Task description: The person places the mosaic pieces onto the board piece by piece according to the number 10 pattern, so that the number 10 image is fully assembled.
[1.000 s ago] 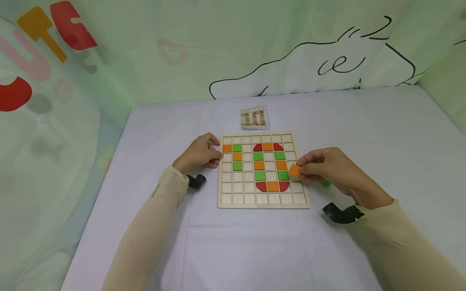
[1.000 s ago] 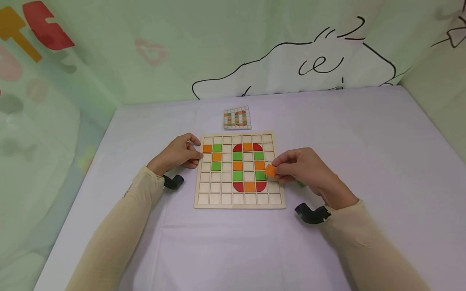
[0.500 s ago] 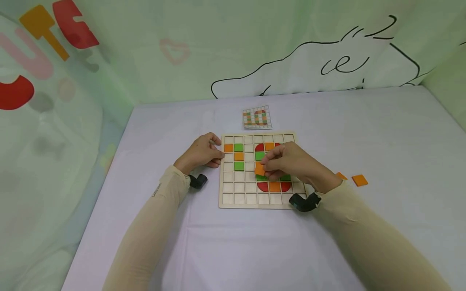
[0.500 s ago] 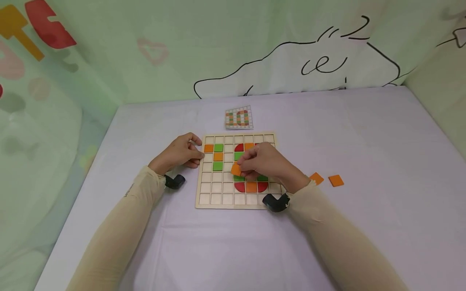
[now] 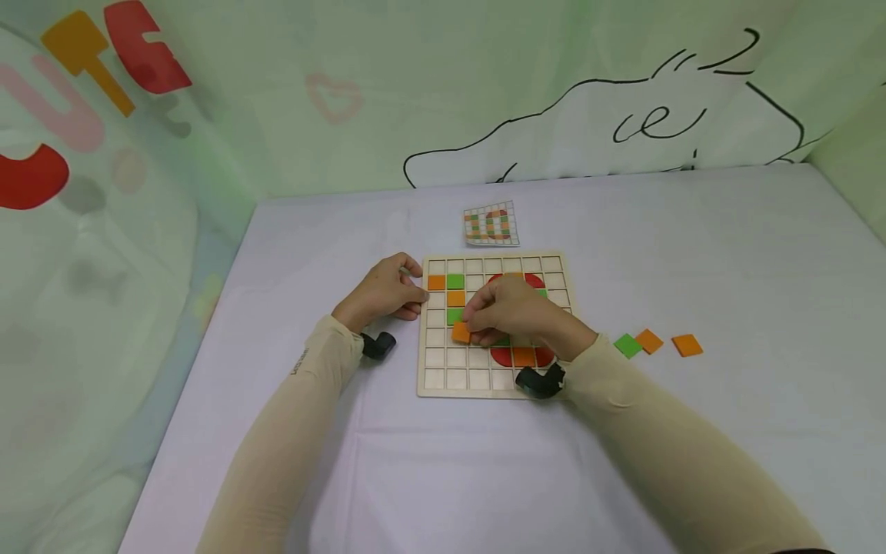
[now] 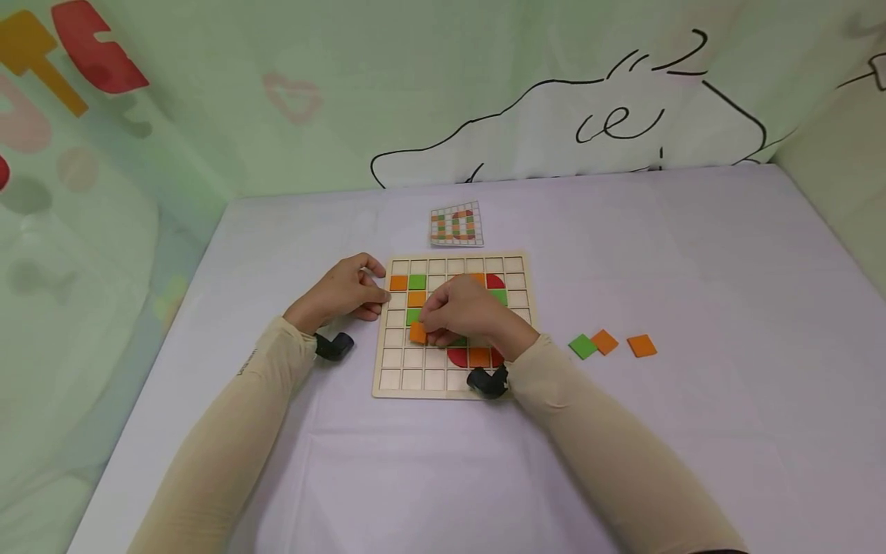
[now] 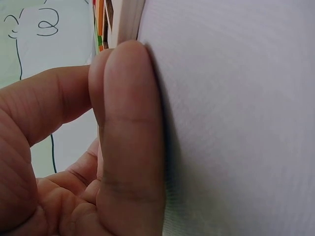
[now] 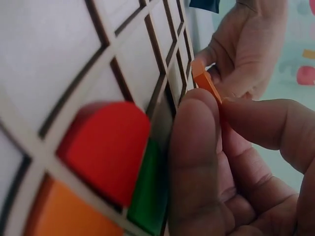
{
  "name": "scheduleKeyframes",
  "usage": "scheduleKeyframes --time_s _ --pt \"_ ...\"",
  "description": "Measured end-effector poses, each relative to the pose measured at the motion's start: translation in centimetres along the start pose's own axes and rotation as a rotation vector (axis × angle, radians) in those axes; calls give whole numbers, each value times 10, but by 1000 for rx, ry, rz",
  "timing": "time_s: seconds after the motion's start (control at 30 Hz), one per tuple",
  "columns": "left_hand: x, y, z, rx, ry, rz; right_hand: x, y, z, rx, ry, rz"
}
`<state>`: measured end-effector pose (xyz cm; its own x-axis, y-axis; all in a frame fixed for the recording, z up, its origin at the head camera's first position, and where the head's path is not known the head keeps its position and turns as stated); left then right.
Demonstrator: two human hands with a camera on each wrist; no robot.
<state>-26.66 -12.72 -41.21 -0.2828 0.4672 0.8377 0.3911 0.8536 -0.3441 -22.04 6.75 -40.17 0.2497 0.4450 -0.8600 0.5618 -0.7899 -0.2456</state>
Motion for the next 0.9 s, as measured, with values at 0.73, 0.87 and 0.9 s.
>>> scheduleKeyframes --time_s 0.73,0.87,0.9 --pt "-1 0 1 0 5 -7 -7 10 4 36 -9 -164" --pt "-1 1 1 -1 2 -3 -9 10 3 55 -8 -226" --pt "-1 1 1 -1 2 -1 -10 10 3 60 -6 -239"
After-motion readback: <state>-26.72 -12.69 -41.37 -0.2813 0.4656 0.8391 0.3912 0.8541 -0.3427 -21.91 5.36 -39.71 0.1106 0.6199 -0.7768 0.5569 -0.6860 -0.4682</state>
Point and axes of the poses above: each hand's wrist, its own z-axis towards the middle knuckle, its own y-axis out of the palm, x = y × z, the point moved 6 cm from there along z, towards the middle knuckle, and after that the axes turned 2 degrees about -z, right-handed, at the moved point
